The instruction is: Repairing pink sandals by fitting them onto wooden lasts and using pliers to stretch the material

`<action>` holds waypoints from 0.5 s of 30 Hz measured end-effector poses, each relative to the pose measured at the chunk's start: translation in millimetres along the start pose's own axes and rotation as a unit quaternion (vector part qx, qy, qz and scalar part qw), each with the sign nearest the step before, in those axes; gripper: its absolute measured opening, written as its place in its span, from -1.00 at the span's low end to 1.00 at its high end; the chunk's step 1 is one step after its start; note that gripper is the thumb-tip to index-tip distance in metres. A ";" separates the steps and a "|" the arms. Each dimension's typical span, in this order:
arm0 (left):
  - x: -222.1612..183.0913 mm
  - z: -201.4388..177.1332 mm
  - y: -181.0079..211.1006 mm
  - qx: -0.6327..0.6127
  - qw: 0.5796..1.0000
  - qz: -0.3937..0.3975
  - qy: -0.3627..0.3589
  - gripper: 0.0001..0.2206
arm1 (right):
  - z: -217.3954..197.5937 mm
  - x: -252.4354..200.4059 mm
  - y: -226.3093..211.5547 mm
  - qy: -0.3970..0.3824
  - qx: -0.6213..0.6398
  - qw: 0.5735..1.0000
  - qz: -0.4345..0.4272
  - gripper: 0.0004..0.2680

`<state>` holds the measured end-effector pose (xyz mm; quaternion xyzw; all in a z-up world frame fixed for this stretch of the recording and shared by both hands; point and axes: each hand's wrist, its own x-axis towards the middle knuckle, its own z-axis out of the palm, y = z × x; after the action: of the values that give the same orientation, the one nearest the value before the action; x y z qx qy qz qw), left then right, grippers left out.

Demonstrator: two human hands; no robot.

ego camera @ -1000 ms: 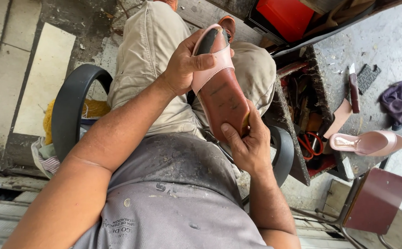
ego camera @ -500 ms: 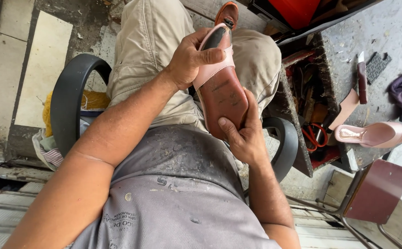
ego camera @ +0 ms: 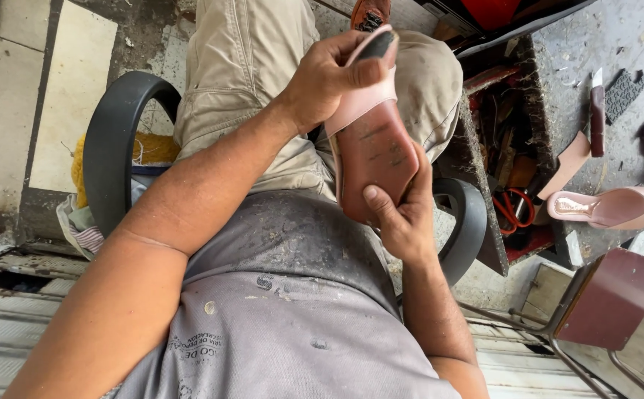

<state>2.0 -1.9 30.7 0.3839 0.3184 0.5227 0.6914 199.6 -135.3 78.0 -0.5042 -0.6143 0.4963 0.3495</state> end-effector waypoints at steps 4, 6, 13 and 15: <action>-14.8 -11.5 -0.1 -0.038 0.990 -0.031 -0.134 -0.40 | 1.2 -0.1 27.9 0.109 0.152 0.982 0.000 -0.39; -25.5 -9.0 -0.6 0.027 0.983 -0.062 -0.171 -0.37 | 3.3 5.3 31.3 0.144 0.232 0.962 0.018 -0.38; -46.7 2.5 -23.3 -0.061 0.991 -0.081 -0.085 -0.45 | 7.4 8.9 41.8 0.150 0.270 0.951 0.006 -0.38; -46.4 1.2 -22.8 -0.088 0.989 -0.073 -0.092 -0.46 | 4.5 8.0 41.7 0.154 0.311 0.937 0.034 -0.35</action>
<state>2.3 -50.6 13.4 0.3438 0.2335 0.4588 0.7853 204.8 -128.7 36.2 -0.4614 -0.3507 0.5899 0.5622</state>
